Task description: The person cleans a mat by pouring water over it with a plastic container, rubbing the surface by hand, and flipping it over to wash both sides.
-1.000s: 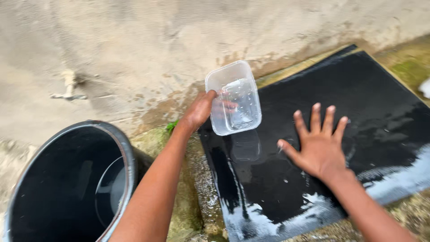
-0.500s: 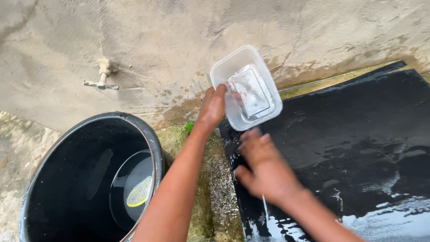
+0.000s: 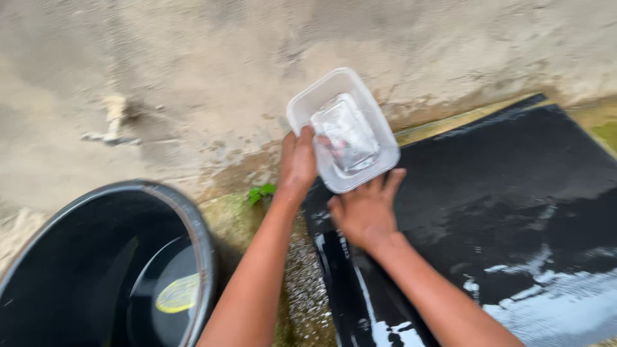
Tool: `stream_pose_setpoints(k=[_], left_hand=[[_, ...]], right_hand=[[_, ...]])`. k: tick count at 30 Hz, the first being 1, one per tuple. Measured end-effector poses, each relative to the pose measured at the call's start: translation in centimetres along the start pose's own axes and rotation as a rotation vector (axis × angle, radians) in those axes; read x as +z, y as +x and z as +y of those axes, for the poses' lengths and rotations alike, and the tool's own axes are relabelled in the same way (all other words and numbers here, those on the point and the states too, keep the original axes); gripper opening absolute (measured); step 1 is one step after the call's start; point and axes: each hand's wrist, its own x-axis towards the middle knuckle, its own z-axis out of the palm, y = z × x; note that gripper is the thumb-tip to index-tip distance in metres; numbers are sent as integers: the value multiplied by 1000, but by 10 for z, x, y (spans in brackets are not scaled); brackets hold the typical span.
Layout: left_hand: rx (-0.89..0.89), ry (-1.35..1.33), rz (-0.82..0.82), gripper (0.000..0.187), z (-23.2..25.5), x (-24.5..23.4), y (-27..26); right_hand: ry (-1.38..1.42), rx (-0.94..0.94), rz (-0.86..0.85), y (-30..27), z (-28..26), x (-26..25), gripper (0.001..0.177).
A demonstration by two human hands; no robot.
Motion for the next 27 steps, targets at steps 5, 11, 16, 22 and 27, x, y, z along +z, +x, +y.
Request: stream_pose_setpoints(k=[5, 11, 16, 22, 27], left_hand=[[21, -291, -122, 47, -21, 30, -12], [-32, -536, -139, 47, -32, 52, -42], [-188, -531, -128, 48, -40, 73, -56], [-233, -218, -105, 47, -57, 89, -60], [-139, 81, -123, 47, -43, 106, -71]], right_hand=[[-111, -503, -381, -21, -41, -3, 63], [296, -528, -23, -3, 62, -13, 71], [44, -190, -108, 11, 235, -37, 75], [-110, 256, -163, -28, 358, -44, 90], [-116, 746, -28, -105, 340, -42, 98]])
